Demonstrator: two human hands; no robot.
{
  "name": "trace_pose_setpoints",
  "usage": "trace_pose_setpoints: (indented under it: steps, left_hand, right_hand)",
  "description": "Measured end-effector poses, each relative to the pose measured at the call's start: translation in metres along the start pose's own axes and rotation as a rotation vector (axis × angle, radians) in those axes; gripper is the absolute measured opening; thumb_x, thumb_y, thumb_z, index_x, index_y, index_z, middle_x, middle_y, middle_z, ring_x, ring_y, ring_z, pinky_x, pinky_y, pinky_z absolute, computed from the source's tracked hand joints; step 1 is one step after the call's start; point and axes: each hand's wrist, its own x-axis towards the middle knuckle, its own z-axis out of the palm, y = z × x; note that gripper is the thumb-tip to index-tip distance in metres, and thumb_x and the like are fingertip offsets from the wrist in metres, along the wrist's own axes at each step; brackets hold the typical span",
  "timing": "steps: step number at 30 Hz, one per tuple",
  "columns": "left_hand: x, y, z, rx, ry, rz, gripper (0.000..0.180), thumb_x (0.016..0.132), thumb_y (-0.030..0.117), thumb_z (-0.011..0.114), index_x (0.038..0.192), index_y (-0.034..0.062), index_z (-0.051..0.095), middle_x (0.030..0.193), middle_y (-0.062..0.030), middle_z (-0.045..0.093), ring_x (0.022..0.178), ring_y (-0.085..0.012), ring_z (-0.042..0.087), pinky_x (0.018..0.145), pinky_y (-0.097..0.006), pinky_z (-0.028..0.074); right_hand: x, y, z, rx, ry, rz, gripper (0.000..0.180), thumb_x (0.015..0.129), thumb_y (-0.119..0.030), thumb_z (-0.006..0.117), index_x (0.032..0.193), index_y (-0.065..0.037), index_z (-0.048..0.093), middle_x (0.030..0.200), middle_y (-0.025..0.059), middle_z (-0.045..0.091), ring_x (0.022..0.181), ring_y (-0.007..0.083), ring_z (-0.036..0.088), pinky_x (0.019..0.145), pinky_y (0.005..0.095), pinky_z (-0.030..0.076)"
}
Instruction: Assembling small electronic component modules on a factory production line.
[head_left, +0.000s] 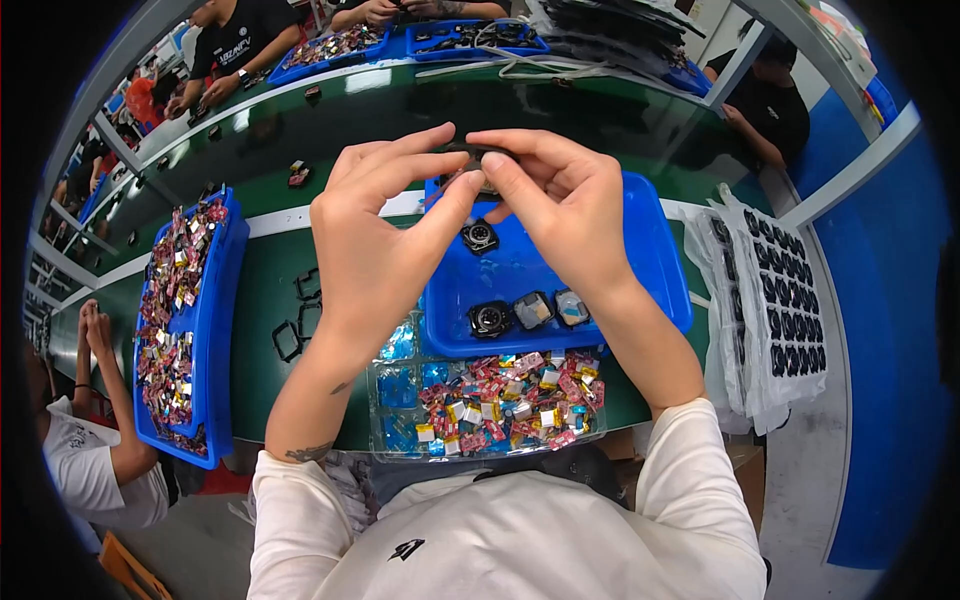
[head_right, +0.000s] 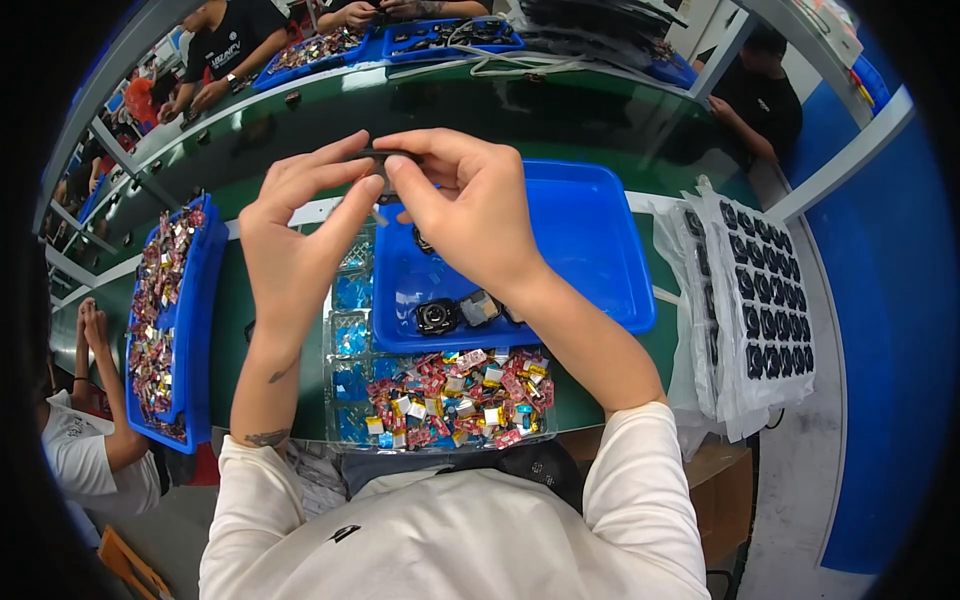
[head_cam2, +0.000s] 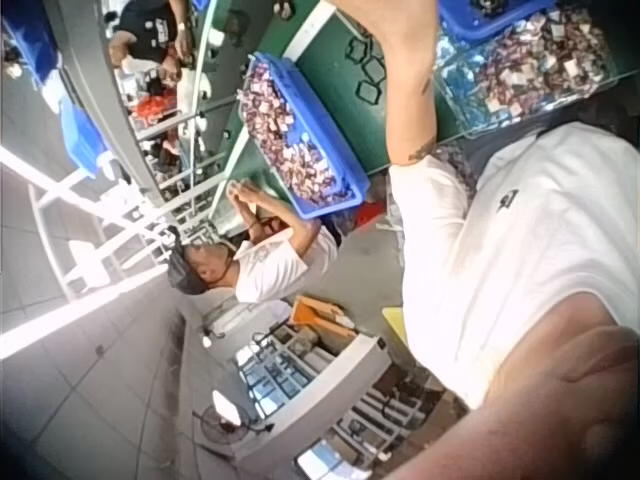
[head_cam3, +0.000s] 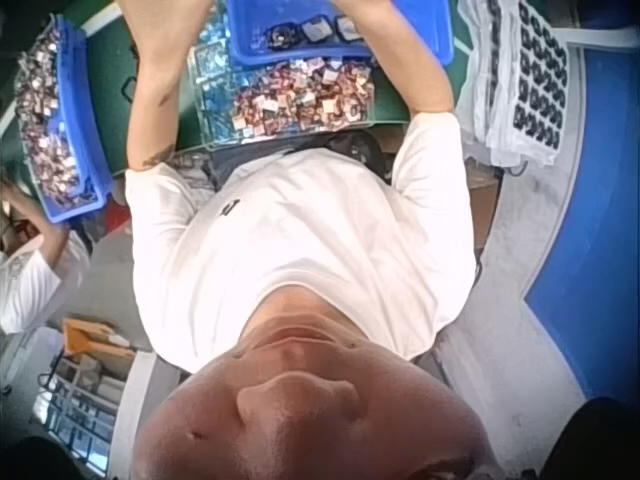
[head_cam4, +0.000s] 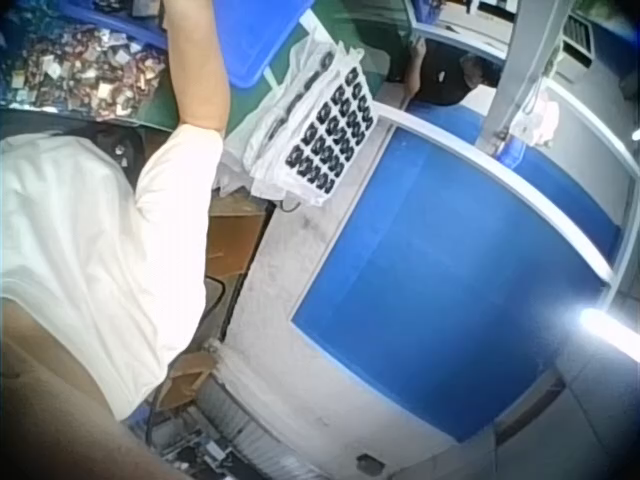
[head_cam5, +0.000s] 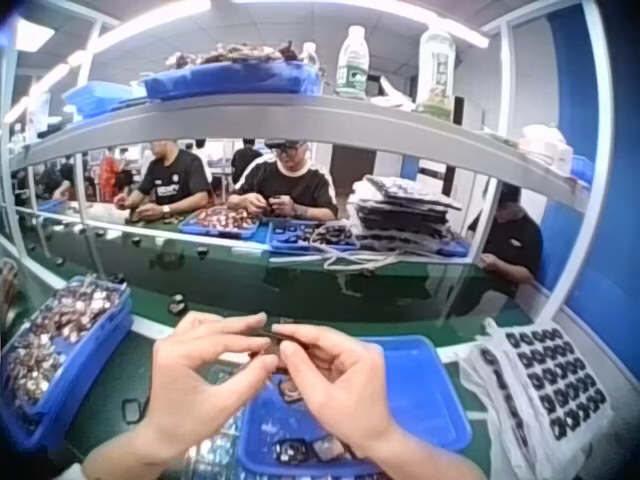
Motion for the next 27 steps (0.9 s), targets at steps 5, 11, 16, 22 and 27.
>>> trace_pose_setpoints:
  steps: [5,11,16,22,27]
  left_hand:
    - [0.0026,-0.0007,-0.0039,0.028,0.048,0.065,0.007,0.073,0.01,0.074,0.077,0.0054,0.071,0.088,-0.0064,0.07,0.079,-0.0189,0.06,0.07,-0.03,0.046]
    - [0.0022,0.0049,-0.0096,-0.022,-0.048,-0.048,0.01,0.075,0.012,0.075,0.077,0.0037,0.07,0.073,-0.0038,0.066,0.068,-0.0136,0.059,0.059,-0.026,0.044]
    - [0.0023,0.0036,-0.0078,-0.669,-0.221,-0.519,0.015,0.08,0.013,0.074,0.083,-0.0008,0.068,0.074,-0.0044,0.067,0.07,-0.0073,0.06,0.063,-0.02,0.045]
    - [0.0015,0.004,-0.004,-0.593,-0.131,-0.45,0.015,0.081,0.01,0.073,0.085,-0.0021,0.067,0.074,-0.0046,0.066,0.066,-0.0052,0.06,0.059,-0.016,0.044]
    - [0.0047,-0.0015,-0.0084,-0.463,-0.124,-0.452,0.022,0.078,0.011,0.076,0.09,-0.0018,0.064,0.065,-0.0013,0.063,0.059,-0.0022,0.056,0.053,-0.015,0.04]
  right_hand:
    - [0.0058,0.0016,-0.0112,0.207,-0.021,0.05,0.02,0.086,-0.004,0.062,0.104,0.004,0.064,0.087,0.0102,0.068,0.075,0.0108,0.065,0.067,0.0245,0.057]
    - [0.0058,0.006,-0.0093,0.162,0.039,-0.044,0.016,0.083,-0.002,0.065,0.098,0.003,0.065,0.085,0.0079,0.068,0.074,0.0089,0.064,0.065,0.0212,0.054]
    - [-0.0001,0.0008,-0.0048,-0.012,0.081,-0.1,0.014,0.081,0.0,0.066,0.094,0.003,0.065,0.083,0.0077,0.068,0.071,0.0075,0.064,0.061,0.0186,0.051]
    - [-0.0025,-0.003,-0.0049,0.097,0.022,-0.08,0.014,0.08,0.0,0.067,0.093,0.005,0.064,0.081,0.0088,0.068,0.069,0.0084,0.064,0.06,0.0192,0.052]
    - [-0.0014,0.0023,-0.0055,0.205,-0.063,-0.114,0.016,0.08,-0.001,0.068,0.094,0.006,0.063,0.085,0.0111,0.068,0.073,0.0104,0.065,0.061,0.0216,0.054]
